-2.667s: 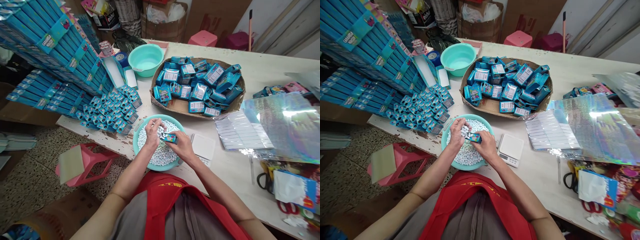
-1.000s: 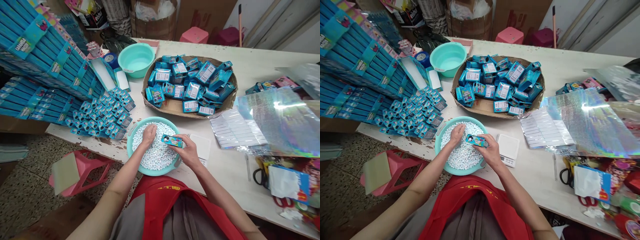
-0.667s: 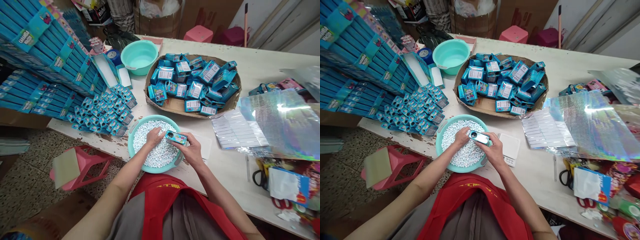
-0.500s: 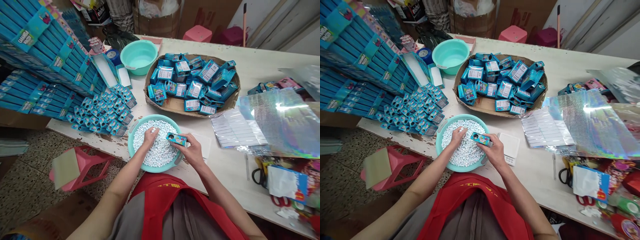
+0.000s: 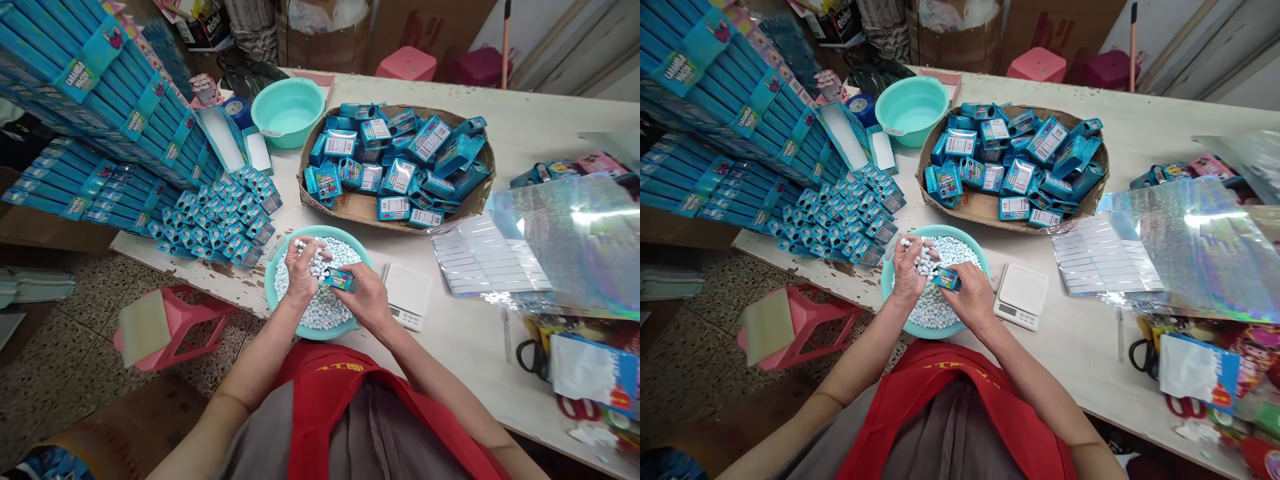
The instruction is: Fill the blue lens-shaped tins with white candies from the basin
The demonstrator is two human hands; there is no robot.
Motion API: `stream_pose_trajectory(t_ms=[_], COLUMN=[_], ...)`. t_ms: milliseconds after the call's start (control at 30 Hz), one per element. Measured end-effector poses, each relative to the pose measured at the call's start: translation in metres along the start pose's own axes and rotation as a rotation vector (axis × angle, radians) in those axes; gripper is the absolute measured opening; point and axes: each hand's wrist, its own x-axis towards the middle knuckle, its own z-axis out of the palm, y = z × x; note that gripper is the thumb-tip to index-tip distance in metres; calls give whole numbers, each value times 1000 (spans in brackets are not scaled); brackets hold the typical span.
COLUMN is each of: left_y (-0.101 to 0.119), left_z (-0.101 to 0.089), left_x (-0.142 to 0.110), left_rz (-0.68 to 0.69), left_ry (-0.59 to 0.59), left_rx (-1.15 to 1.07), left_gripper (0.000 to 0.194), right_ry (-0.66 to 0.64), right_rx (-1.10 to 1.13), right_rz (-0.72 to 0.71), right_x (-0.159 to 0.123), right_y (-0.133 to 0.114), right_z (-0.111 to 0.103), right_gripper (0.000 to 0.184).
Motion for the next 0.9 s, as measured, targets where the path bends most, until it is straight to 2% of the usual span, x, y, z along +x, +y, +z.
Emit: stream_pose_trajectory(t_ms=[300, 500, 900], left_y=[-3, -4, -7], left_z=[7, 14, 19], left_x=[6, 5, 1], left_rz=[-8, 40, 114], left_ry=[56, 21, 78], left_rx=[115, 155, 212], left_gripper=[37, 36, 46], right_ry=[-9, 21, 53], right_rx=[95, 154, 151], right_rz=[13, 26, 56], right_x=[3, 4, 5], right_y=[10, 8, 7], right_z=[-1, -5, -7], right_gripper=[29, 27, 26])
